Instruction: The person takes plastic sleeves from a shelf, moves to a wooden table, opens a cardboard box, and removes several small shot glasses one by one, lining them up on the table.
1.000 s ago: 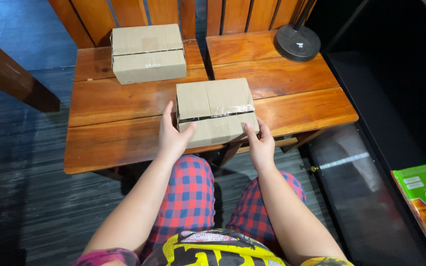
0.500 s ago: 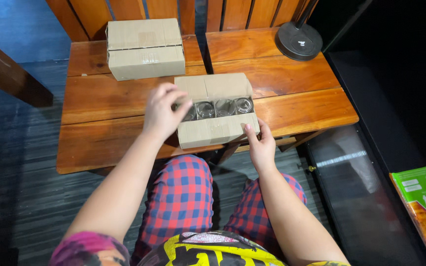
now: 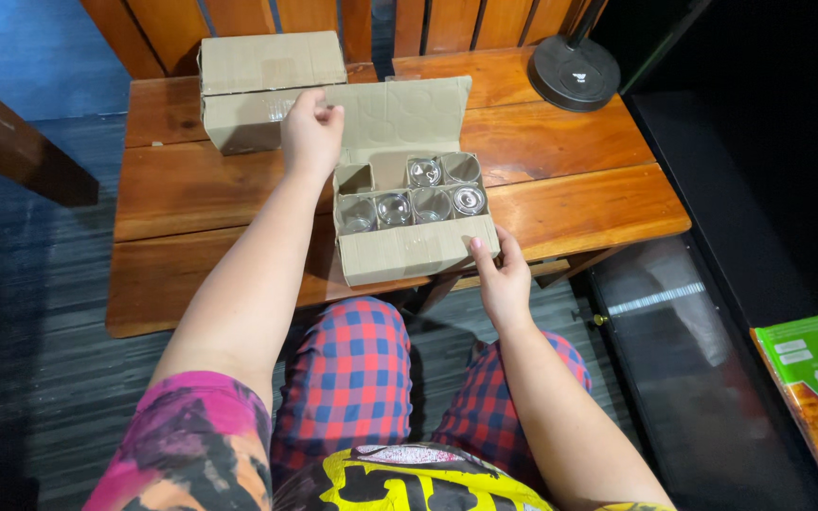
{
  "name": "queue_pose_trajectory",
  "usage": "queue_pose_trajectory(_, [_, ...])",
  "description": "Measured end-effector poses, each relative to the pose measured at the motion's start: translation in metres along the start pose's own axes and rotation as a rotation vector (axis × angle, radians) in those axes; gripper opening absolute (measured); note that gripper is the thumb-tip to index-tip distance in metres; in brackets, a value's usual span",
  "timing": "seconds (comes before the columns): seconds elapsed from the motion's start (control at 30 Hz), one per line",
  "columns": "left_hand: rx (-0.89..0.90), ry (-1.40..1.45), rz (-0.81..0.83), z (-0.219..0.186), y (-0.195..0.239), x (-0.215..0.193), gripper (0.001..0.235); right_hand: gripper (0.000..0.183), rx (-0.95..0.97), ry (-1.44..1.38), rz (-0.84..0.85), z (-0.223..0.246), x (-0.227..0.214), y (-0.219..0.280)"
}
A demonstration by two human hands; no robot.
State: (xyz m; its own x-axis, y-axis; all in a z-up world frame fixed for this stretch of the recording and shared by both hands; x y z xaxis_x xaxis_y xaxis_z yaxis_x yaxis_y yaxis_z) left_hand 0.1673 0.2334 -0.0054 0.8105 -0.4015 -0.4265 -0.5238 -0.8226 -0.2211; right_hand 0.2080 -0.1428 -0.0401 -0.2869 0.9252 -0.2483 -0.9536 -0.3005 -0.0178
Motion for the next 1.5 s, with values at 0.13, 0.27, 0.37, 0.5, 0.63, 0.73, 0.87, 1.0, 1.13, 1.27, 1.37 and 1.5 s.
queue_pose_trajectory(0.13, [-0.014, 0.069, -0.012, 0.019, 0.011, 0.006, 0.039, 0.047, -0.004, 0.031, 0.004, -0.006, 0.0, -0.001])
queue_pose_trajectory(0.27, [0.018, 0.273, 0.13, 0.034, 0.024, 0.017, 0.056, 0.048, -0.003, -0.104, -0.006, -0.019, 0.0, -0.006])
queue_pose_trajectory(0.37, [-0.045, 0.317, 0.269, 0.027, 0.045, 0.013, 0.059, 0.05, -0.04, -0.127, -0.017, -0.02, 0.001, -0.005])
queue_pose_trajectory(0.5, [-0.129, 0.342, 0.406, 0.017, 0.065, 0.007, 0.067, 0.049, -0.137, -0.141, -0.064, -0.02, 0.001, -0.006])
queue_pose_trajectory(0.63, [-0.098, 0.288, 0.419, 0.021, 0.073, 0.004, 0.063, 0.048, -0.185, -0.12, -0.096, -0.015, -0.002, -0.004])
queue_pose_trajectory(0.73, [-0.142, 0.24, 0.328, 0.012, 0.098, -0.02, 0.057, 0.046, -0.247, -0.112, -0.128, -0.014, -0.005, -0.004])
queue_pose_trajectory(0.87, [-0.171, 0.127, 0.249, 0.005, 0.153, -0.058, 0.063, 0.04, -0.308, -0.057, -0.158, -0.015, -0.012, -0.006])
queue_pose_trajectory(1.0, [-0.132, 0.157, 0.275, -0.017, 0.213, -0.062, 0.061, 0.037, -0.334, 0.025, -0.145, -0.023, -0.017, -0.016])
queue_pose_trajectory(1.13, [-0.16, 0.174, 0.336, -0.011, 0.237, -0.069, 0.073, 0.037, -0.308, 0.076, -0.13, -0.012, -0.02, -0.015])
queue_pose_trajectory(1.27, [-0.156, 0.175, 0.341, -0.013, 0.241, -0.069, 0.073, 0.041, -0.287, 0.085, -0.12, -0.009, -0.019, -0.01])
queue_pose_trajectory(1.37, [-0.097, 0.129, 0.255, 0.015, 0.22, -0.058, 0.053, 0.042, -0.277, 0.081, -0.114, -0.004, -0.019, -0.006])
queue_pose_trajectory(1.5, [-0.018, 0.048, 0.102, 0.036, 0.171, -0.057, 0.033, 0.041, -0.245, 0.039, -0.099, -0.014, -0.018, -0.008])
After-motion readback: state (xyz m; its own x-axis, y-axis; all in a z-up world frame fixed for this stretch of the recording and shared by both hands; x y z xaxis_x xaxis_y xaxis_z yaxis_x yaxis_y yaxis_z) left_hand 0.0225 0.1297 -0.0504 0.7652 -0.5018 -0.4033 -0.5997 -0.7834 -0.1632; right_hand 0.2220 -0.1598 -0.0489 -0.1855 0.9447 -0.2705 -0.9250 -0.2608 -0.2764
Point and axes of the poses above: each hand's wrist, its own y-axis away from the middle knuckle, its own x-axis out of the palm, z = x × y, the point moved 6 cm from there along -y, towards the middle knuckle
